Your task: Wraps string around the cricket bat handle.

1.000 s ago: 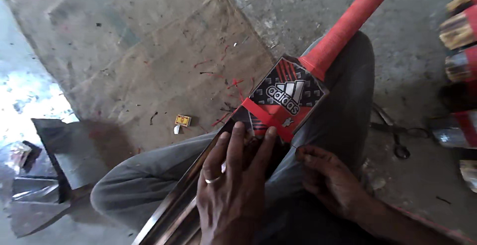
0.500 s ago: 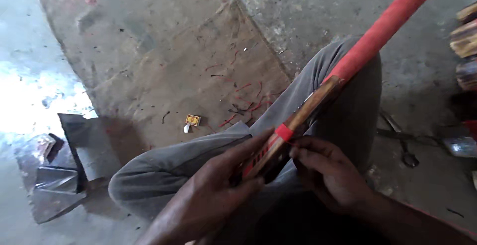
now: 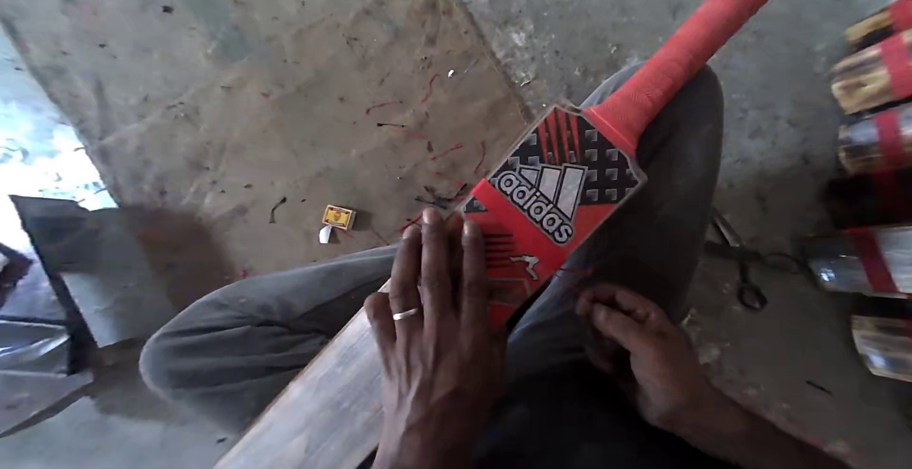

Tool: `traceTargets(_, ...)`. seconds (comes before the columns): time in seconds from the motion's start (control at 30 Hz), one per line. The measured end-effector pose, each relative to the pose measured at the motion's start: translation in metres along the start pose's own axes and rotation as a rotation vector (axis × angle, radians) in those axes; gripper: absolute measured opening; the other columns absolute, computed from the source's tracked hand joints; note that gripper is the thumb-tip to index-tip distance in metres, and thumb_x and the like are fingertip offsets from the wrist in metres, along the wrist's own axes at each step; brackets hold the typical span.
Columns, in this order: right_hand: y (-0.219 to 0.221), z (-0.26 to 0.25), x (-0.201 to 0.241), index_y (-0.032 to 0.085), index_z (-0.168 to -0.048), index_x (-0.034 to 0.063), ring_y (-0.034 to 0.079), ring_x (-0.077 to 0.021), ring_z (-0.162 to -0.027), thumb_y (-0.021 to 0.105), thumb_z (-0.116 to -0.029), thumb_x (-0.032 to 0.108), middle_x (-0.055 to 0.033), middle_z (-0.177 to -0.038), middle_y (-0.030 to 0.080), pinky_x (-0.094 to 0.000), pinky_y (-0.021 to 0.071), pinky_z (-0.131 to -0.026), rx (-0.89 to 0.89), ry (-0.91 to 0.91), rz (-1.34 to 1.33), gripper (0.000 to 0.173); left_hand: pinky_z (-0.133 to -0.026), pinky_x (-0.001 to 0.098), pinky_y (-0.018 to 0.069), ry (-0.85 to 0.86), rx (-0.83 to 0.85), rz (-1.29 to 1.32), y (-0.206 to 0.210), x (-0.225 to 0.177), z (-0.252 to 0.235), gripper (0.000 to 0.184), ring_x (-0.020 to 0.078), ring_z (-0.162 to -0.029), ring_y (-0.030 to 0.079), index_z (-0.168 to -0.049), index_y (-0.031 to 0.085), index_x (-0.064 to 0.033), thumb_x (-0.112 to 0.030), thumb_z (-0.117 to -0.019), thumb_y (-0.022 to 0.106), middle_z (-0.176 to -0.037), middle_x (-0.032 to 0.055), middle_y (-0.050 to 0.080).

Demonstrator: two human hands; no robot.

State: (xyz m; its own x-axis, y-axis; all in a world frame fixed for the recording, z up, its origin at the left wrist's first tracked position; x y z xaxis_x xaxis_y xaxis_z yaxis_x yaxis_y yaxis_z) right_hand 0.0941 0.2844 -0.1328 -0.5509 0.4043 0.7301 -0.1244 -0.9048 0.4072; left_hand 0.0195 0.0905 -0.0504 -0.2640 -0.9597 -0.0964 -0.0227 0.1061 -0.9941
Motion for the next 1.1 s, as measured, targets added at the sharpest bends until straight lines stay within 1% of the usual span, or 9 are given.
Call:
traceTargets(0.27,0.014,0.002,0.015,0.072,-0.109,0.0131,0.044,-0.0055,-0.053,0.055,-0.1045,0.019,-0.0004,-0.068,0.050,-0.0214,0.0408,-0.049,0.134,-0.022,-0.056,0.019,-0.087,0.0631,0.0489,0.124,0.152,0.169,-0.015,0.005,-0.009,0.078,0.0398,-0.148,0.034,-0.154,0.027,-0.0590,-0.050,-0.0878,0.065,-0.170,0.0072,0.019)
traceTargets(0.37,0.028,0.004,0.031,0.072,-0.109,0.0126,0.046,-0.0046,-0.054,0.055,-0.1051,0.018,-0.0004,-0.070,0.053,-0.0206,0.0416,-0.050,0.222,-0.076,-0.065,0.018,-0.091,0.0635,0.0521,0.125,0.353,0.452,-0.019,0.011,-0.008,0.088,0.0298,-0.146,0.040,-0.154,0.027,-0.0589,-0.039,-0.0807,0.071,-0.170,-0.0024,0.022)
traceTargets(0.5,0.043,0.003,0.045,0.071,-0.109,0.0113,0.046,-0.0033,-0.055,0.055,-0.1050,0.018,-0.0012,-0.076,0.057,-0.0196,0.0415,-0.050,0.294,-0.135,-0.092,0.017,-0.093,0.0379,0.0615,0.037,0.732,0.957,-0.021,0.015,-0.002,0.098,0.0088,-0.120,0.062,-0.158,0.029,-0.0501,-0.022,-0.0791,0.080,-0.154,-0.0116,0.046)
traceTargets(0.63,0.050,-0.011,0.045,0.072,-0.109,0.0132,0.045,-0.0043,-0.055,0.056,-0.1045,0.019,-0.0017,-0.075,0.055,-0.0197,0.0402,-0.050,0.256,-0.087,-0.103,0.017,-0.083,0.0373,0.0638,-0.075,0.979,1.248,-0.003,0.021,-0.003,0.094,0.0160,-0.101,0.071,-0.157,0.030,-0.0505,-0.020,-0.0844,0.080,-0.127,-0.0007,0.067)
traceTargets(0.7,0.056,-0.020,0.046,0.072,-0.109,0.0151,0.046,-0.0037,-0.055,0.056,-0.1042,0.021,-0.0009,-0.074,0.055,-0.0185,0.0408,-0.050,0.236,-0.072,-0.101,0.018,-0.087,0.0376,0.0628,-0.063,0.871,1.249,-0.005,0.033,-0.013,0.082,0.0172,-0.105,0.070,-0.157,0.037,-0.0453,-0.025,-0.0891,0.078,-0.130,-0.0013,0.067)
traceTargets(0.8,0.073,-0.033,0.060,0.072,-0.116,0.0132,0.043,-0.0056,-0.053,0.054,-0.1055,0.022,-0.0027,-0.073,0.054,-0.0199,0.0387,-0.048,0.208,-0.061,-0.063,0.023,-0.102,0.0398,0.0539,0.020,0.267,0.658,-0.048,0.050,-0.022,0.058,0.0110,-0.129,0.057,-0.153,0.047,-0.0343,-0.042,-0.0982,0.064,-0.150,-0.0101,0.053)
traceTargets(0.87,0.084,-0.039,0.068,0.070,-0.119,0.0125,0.041,-0.0063,-0.051,0.052,-0.1060,0.022,-0.0034,-0.073,0.053,-0.0196,0.0371,-0.045,0.191,-0.036,-0.051,0.025,-0.107,0.0645,0.0368,0.023,-0.004,0.223,-0.058,0.029,-0.004,0.064,0.0350,-0.141,0.044,-0.150,0.053,-0.0240,-0.051,-0.0931,0.067,-0.158,0.0084,0.045)
traceTargets(0.97,0.082,-0.037,0.063,0.070,-0.117,0.0152,0.039,-0.0061,-0.049,0.054,-0.1043,0.024,-0.0007,-0.066,0.045,-0.0197,0.0357,-0.045,0.150,-0.010,-0.036,0.023,-0.106,0.0699,0.0286,0.005,-0.038,-0.153,-0.022,-0.013,0.024,0.082,0.0347,-0.146,0.039,-0.157,0.042,-0.0271,-0.068,-0.0882,0.060,-0.166,0.0024,0.033)
traceTargets(1.1,0.039,-0.016,0.028,0.072,-0.114,0.0155,0.041,-0.0058,-0.052,0.057,-0.1032,0.022,-0.0009,-0.068,0.049,-0.0208,0.0375,-0.047,0.061,-0.008,-0.024,0.020,-0.103,0.0517,0.0389,-0.014,-0.101,-0.193,-0.004,-0.012,0.023,0.073,0.0237,-0.141,0.044,-0.160,0.035,-0.0318,-0.055,-0.0957,0.061,-0.166,-0.0048,0.032)
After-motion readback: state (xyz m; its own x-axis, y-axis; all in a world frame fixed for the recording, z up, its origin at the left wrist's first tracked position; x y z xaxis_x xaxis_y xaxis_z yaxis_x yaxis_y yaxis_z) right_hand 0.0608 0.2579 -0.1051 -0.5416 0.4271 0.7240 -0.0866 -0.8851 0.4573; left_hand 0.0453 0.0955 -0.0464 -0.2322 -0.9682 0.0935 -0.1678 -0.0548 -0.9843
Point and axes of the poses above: each hand's wrist, its own z-axis away from the middle knuckle, its own y-axis out of the palm, x = y × z, the point moved 8 cm from there along -z, towards the middle knuckle
